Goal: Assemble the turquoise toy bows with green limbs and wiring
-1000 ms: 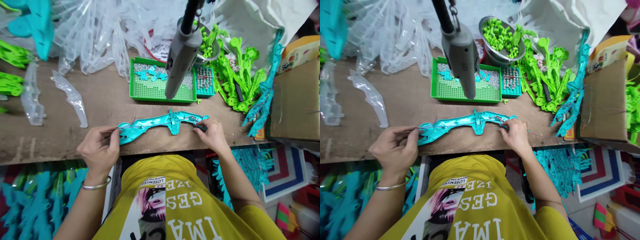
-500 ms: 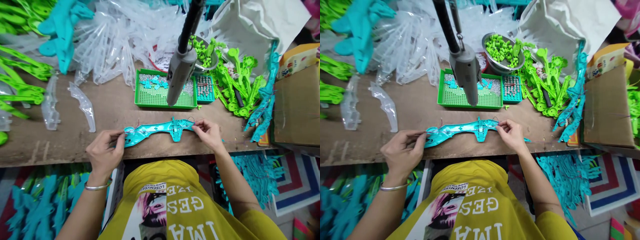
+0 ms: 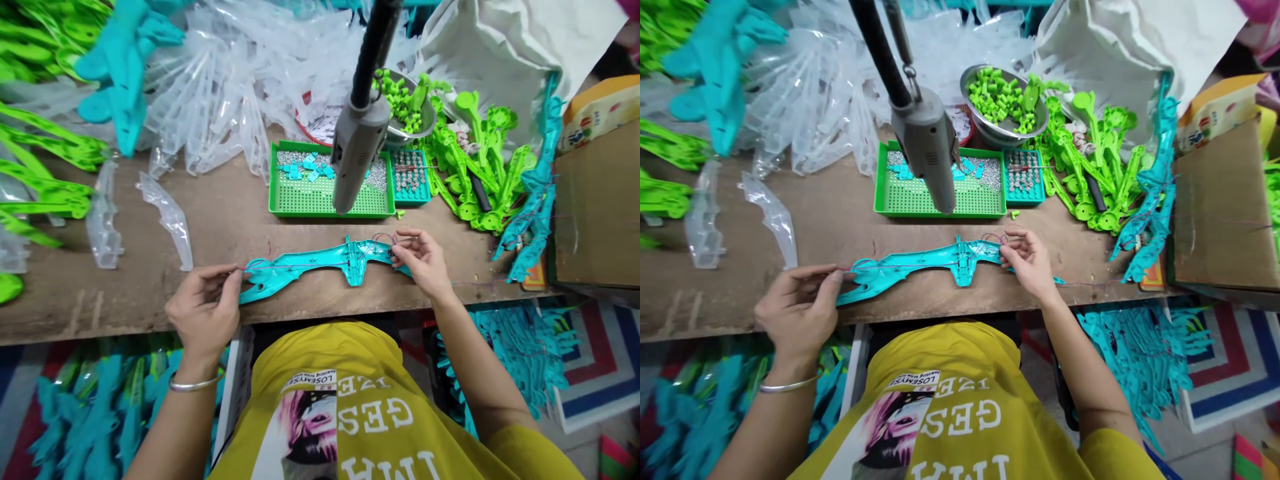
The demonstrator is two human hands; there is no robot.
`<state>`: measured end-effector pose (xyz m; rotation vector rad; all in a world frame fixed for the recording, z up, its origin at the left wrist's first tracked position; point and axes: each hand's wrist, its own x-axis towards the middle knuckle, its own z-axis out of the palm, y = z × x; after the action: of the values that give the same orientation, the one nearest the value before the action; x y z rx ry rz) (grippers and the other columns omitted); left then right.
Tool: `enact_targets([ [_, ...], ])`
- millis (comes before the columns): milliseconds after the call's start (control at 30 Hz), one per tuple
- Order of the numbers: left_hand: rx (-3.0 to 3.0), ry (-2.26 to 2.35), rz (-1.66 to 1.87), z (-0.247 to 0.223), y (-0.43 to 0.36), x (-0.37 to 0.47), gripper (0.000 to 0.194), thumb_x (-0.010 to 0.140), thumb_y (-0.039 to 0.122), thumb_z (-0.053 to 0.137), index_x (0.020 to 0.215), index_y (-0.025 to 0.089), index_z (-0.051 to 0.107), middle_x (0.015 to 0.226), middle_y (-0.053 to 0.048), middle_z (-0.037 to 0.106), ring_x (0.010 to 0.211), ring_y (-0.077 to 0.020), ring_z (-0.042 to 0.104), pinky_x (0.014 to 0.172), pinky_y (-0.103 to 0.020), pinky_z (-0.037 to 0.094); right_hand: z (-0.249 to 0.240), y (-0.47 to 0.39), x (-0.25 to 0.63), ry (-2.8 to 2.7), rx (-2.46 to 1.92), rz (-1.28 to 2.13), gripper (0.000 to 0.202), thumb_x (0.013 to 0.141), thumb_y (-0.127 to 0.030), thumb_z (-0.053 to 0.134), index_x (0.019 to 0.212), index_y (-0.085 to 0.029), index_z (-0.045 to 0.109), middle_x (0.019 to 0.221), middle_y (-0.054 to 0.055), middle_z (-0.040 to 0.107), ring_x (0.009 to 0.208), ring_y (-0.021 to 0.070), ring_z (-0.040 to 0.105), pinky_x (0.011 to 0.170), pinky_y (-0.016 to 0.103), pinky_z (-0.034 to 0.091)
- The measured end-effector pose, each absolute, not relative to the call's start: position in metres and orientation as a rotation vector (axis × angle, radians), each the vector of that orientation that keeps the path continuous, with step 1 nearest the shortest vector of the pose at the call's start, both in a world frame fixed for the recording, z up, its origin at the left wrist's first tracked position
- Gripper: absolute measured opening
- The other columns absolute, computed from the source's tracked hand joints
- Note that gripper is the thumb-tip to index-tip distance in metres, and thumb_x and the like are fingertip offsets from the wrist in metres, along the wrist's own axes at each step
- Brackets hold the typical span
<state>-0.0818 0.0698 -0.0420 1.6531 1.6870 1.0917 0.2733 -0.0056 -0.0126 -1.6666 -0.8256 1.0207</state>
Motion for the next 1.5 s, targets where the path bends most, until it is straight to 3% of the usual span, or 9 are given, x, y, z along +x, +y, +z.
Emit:
enact_targets([
  [100,1.505,1.619,1.228,-0.040,0.071,-0.077,0.025,0.079,0.032,0.075,0.095,0.015,0.068,0.081,-0.005,0.077,0.070,-0.0206,0.077,0.070,-0.035,0.067,-0.008,-0.005,0.268,-0.995,-1.682,0.967,0.042,0.080,-0.049,0.078,0.111,-0.022,0.069,0.091,0.004,0.075,0.079,0.0170,0.071,0.072,0.034,0.061],
  [233,1.288,1.562,1.298,-0.034,0.071,-0.071,0.030,0.074,0.034,0.077,0.092,0.017,0.060,0.078,-0.003,0.075,0.075,-0.0230,0.078,0.070,-0.041,0.069,-0.014,0.000,0.260,-1.009,-1.672,0.903,0.037,0.080,-0.043,0.078,0.109,-0.022,0.071,0.104,0.007,0.078,0.088,0.0192,0.074,0.083,0.038,0.062],
  [367,1.176,1.515,1.315,-0.033,0.074,-0.075,0.033,0.073,0.034,0.078,0.091,0.018,0.055,0.075,0.000,0.071,0.073,-0.0238,0.078,0.071,-0.045,0.069,-0.026,0.004,0.254,-0.946,-1.695,0.810,0.035,0.079,-0.039,0.077,0.107,-0.021,0.069,0.095,0.006,0.078,0.084,0.0193,0.075,0.077,0.037,0.063],
  [700,1.097,1.608,1.446,-0.035,0.083,-0.094,0.042,0.061,0.039,0.082,0.085,0.018,0.054,0.070,0.003,0.065,0.064,-0.0163,0.071,0.070,-0.040,0.067,-0.023,0.002,0.247,-1.344,-1.894,0.497,0.019,0.090,-0.035,0.063,0.103,-0.021,0.066,0.090,0.006,0.077,0.069,0.0170,0.070,0.064,0.032,0.057],
  [1000,1.072,1.607,1.358,-0.036,0.076,-0.095,0.041,0.064,0.038,0.083,0.088,0.018,0.057,0.073,0.003,0.067,0.068,-0.0167,0.073,0.076,-0.041,0.068,-0.015,0.010,0.250,-1.347,-1.906,0.577,0.016,0.083,-0.027,0.064,0.097,-0.022,0.059,0.088,0.003,0.075,0.066,0.0150,0.067,0.061,0.029,0.055],
  [1133,1.135,1.610,1.279,-0.038,0.073,-0.097,0.038,0.069,0.040,0.081,0.092,0.018,0.059,0.076,0.000,0.069,0.072,-0.0187,0.075,0.082,-0.044,0.068,-0.022,0.005,0.251,-1.458,-1.935,0.427,0.011,0.087,-0.028,0.060,0.097,-0.023,0.056,0.095,0.005,0.075,0.069,0.0162,0.068,0.062,0.031,0.055],
  [1300,1.068,1.593,1.355,-0.040,0.073,-0.099,0.046,0.068,0.038,0.085,0.100,0.019,0.058,0.080,0.002,0.068,0.071,-0.0156,0.074,0.077,-0.035,0.067,-0.031,-0.008,0.259,-1.785,-1.891,0.250,0.007,0.091,-0.027,0.057,0.096,-0.024,0.061,0.098,0.010,0.076,0.090,0.0250,0.073,0.077,0.039,0.058],
  [1400,0.906,1.482,1.336,-0.039,0.071,-0.094,0.051,0.068,0.041,0.087,0.104,0.021,0.057,0.082,0.004,0.066,0.071,-0.0145,0.074,0.075,-0.033,0.066,-0.036,-0.013,0.272,-1.864,-1.839,0.150,0.008,0.090,-0.029,0.061,0.096,-0.023,0.063,0.092,0.009,0.076,0.083,0.0252,0.073,0.075,0.040,0.058],
  [1500,0.816,1.352,1.253,-0.038,0.070,-0.082,0.044,0.070,0.044,0.087,0.098,0.020,0.062,0.079,0.002,0.069,0.074,-0.0148,0.074,0.076,-0.030,0.064,-0.035,-0.014,0.290,-1.847,-1.863,0.057,0.008,0.091,-0.031,0.063,0.095,-0.024,0.064,0.089,0.007,0.076,0.071,0.0238,0.070,0.065,0.038,0.054],
])
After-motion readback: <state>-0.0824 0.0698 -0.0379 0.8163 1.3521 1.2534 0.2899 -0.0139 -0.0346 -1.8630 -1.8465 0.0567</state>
